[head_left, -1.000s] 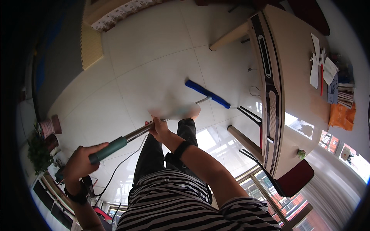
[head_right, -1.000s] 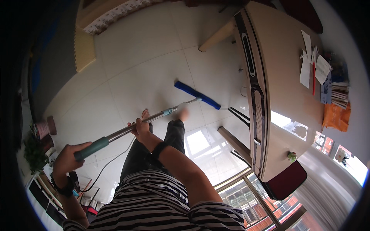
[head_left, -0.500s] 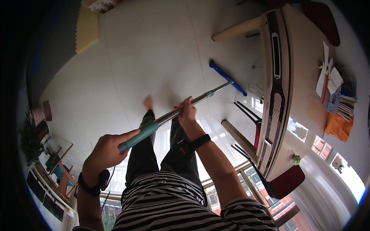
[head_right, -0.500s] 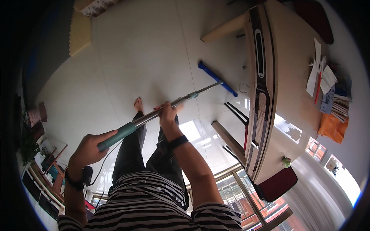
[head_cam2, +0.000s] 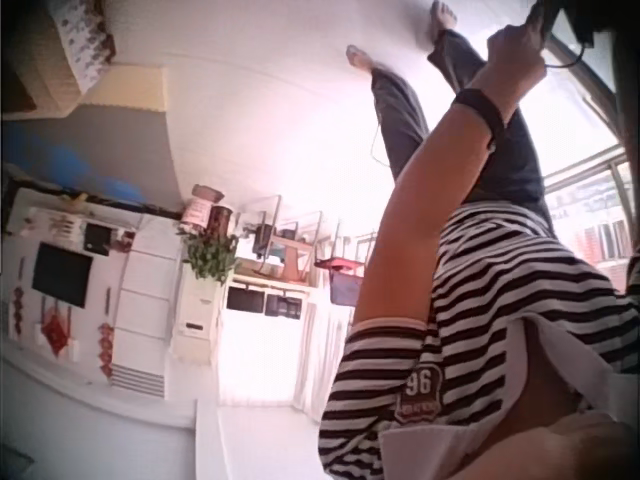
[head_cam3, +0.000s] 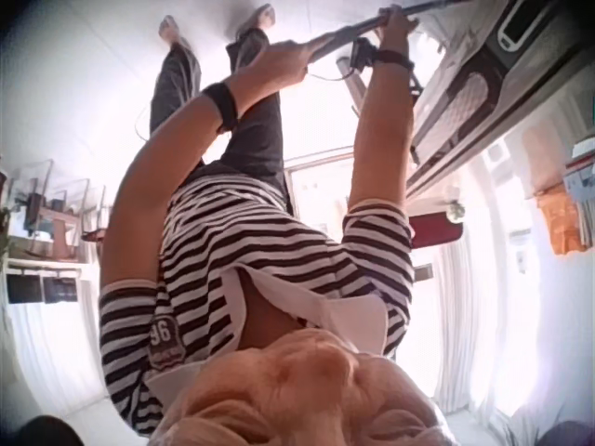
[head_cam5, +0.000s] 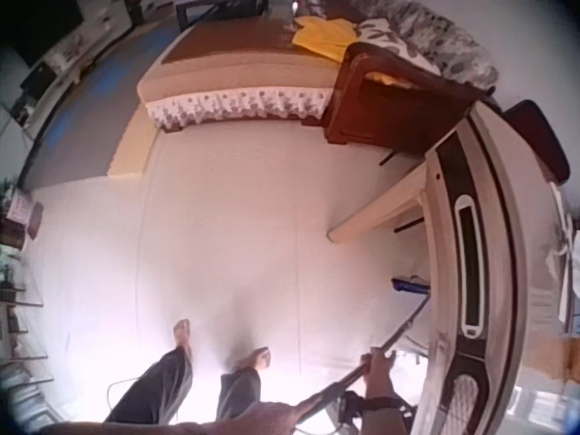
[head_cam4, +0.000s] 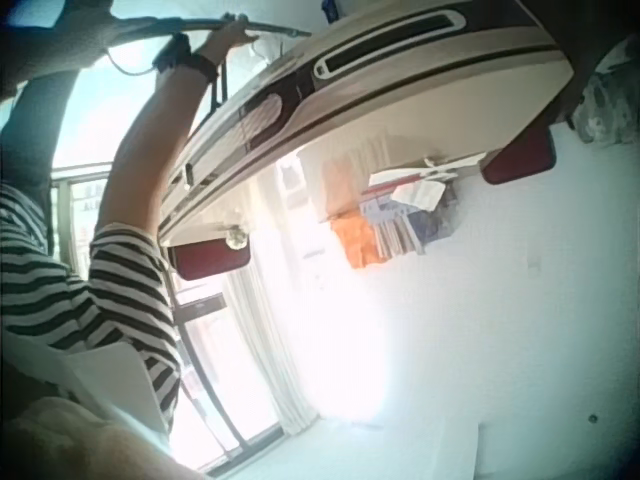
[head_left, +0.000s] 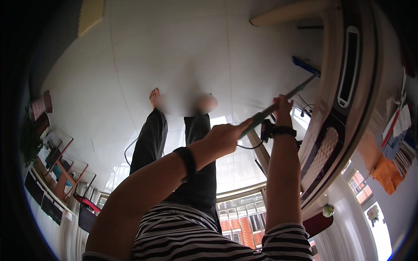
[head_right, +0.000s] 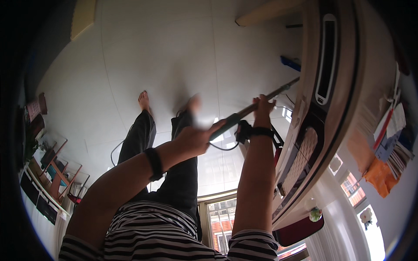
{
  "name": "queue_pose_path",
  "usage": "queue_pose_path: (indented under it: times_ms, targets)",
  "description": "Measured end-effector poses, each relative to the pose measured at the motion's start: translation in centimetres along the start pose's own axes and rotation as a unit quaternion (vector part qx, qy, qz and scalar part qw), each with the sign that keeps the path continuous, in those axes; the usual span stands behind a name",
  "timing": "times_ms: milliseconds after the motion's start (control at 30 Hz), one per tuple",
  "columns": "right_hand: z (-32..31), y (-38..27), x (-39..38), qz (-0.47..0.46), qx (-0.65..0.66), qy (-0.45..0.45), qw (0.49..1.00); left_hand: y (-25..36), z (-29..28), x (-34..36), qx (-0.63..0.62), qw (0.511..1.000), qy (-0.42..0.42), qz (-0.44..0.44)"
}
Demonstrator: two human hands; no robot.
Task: The person mops the tiled floor with a blue flat mop, moving around a sofa, a small playhouse, and a dining table. They clean under furniture and along the window, maintaining a steady back-and-forth motion throughout the room.
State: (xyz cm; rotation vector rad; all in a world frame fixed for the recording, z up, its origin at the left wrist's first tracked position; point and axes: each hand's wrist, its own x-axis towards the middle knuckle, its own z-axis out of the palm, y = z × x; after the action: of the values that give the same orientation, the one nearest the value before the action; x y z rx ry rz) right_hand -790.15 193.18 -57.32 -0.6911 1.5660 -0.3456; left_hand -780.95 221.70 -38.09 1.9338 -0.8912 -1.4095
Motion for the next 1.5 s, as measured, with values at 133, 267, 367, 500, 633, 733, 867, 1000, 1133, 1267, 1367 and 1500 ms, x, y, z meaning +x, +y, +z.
queue_pose_path:
  times_ms: [133, 267, 367, 500, 633, 733, 867, 1000, 1133, 1267, 1367, 1500]
  targets:
    - [-0.4, -1.2, 3.6, -0.086, -0.096, 0.076, 0.989, 0.3, -0.6, 6.1, 0.081, 0.995, -0.058, 0.005]
    - [-0.4, 0.4, 4.7, -0.021, -0.085, 0.072, 0.994, -2.2, -3.1, 9.0, 0.144, 0.982, -0.123, -0.001]
    - [-0.2, 3.6, 3.2, 0.011, -0.066, 0.09, 0.994, -4.6, -5.0, 8.2, 0.177, 0.976, -0.124, -0.012]
    - [1.0, 7.1, -0.5, 0.013, -0.063, 0.099, 0.993, -5.8, -7.7, 4.9, 0.246, 0.959, -0.142, 0.005]
    - [3.1, 8.3, -4.5, 0.049, 0.019, 0.035, 0.998, -6.5, -10.4, 0.7, 0.233, 0.965, -0.123, 0.007]
    - [4.8, 8.3, -6.9, 0.059, 0.018, -0.005, 0.998, -6.9, -11.6, -1.6, 0.177, 0.977, -0.113, -0.043]
    - [7.2, 9.9, -10.1, 0.063, 0.034, -0.017, 0.997, -7.7, -13.1, -5.9, 0.218, 0.975, -0.029, 0.023]
    - [8.9, 11.7, -14.1, 0.087, 0.065, -0.041, 0.993, -8.0, -14.8, -10.7, 0.291, 0.955, 0.005, 0.055]
    - [9.6, 12.6, -18.1, 0.088, 0.073, -0.053, 0.992, -6.6, -16.6, -13.3, 0.282, 0.958, -0.059, 0.004]
    - [10.2, 12.5, -21.5, 0.08, 0.093, -0.085, 0.989, -4.4, -19.3, -15.8, 0.323, 0.945, -0.05, 0.036]
    - [11.9, 12.9, -23.9, 0.08, 0.136, -0.124, 0.98, -3.1, -21.7, -18.3, 0.362, 0.93, -0.007, 0.072]
    - [15.3, 14.4, -26.8, 0.129, 0.163, -0.147, 0.967, -2.4, -24.5, -22.9, 0.415, 0.906, 0.03, 0.072]
